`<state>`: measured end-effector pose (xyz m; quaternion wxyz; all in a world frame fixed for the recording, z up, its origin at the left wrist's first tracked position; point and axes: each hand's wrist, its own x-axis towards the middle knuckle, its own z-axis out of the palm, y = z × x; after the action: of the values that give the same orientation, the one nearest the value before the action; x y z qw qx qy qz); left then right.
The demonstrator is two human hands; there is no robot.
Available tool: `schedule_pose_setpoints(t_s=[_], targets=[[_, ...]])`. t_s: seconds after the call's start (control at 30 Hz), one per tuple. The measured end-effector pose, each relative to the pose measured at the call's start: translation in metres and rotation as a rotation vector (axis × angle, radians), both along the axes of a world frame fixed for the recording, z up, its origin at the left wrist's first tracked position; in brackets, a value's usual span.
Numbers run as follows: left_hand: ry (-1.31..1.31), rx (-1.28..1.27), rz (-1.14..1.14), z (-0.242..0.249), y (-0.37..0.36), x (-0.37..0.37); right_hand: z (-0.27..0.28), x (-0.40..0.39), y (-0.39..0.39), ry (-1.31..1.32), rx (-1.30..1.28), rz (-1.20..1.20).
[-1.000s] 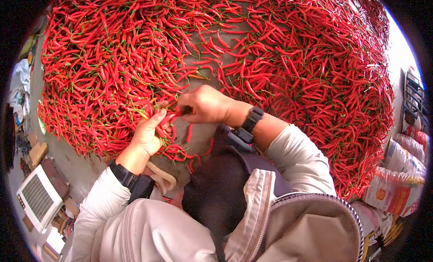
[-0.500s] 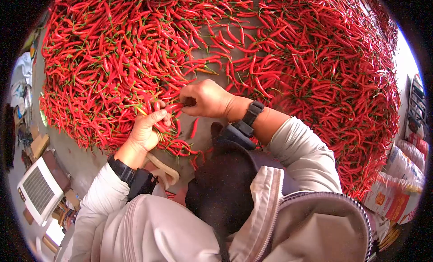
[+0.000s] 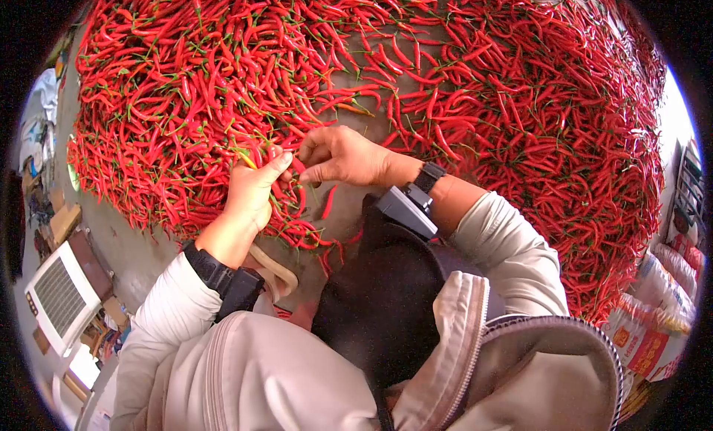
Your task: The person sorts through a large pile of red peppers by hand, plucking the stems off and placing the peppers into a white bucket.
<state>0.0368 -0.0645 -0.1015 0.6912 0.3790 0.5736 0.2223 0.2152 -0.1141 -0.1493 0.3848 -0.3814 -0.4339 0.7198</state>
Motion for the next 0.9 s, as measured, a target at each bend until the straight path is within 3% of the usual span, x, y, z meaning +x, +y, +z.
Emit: schedule_pose_setpoints(t_s=[0.13,0.53,0.9], targets=[[-0.160,-0.163,0.047,0.007,0.007,-0.005,0.001,0.003,0.004,0.191,-0.227,-0.088],[-0.228,-0.249,0.039,0.009,0.009,-0.013,-0.008,0.003,-0.004,0.590,-0.328,-0.140],[-0.220,-0.231,0.001,0.006,0.007,-0.009,-0.018,0.006,-0.007,0.670,-0.391,-0.101]])
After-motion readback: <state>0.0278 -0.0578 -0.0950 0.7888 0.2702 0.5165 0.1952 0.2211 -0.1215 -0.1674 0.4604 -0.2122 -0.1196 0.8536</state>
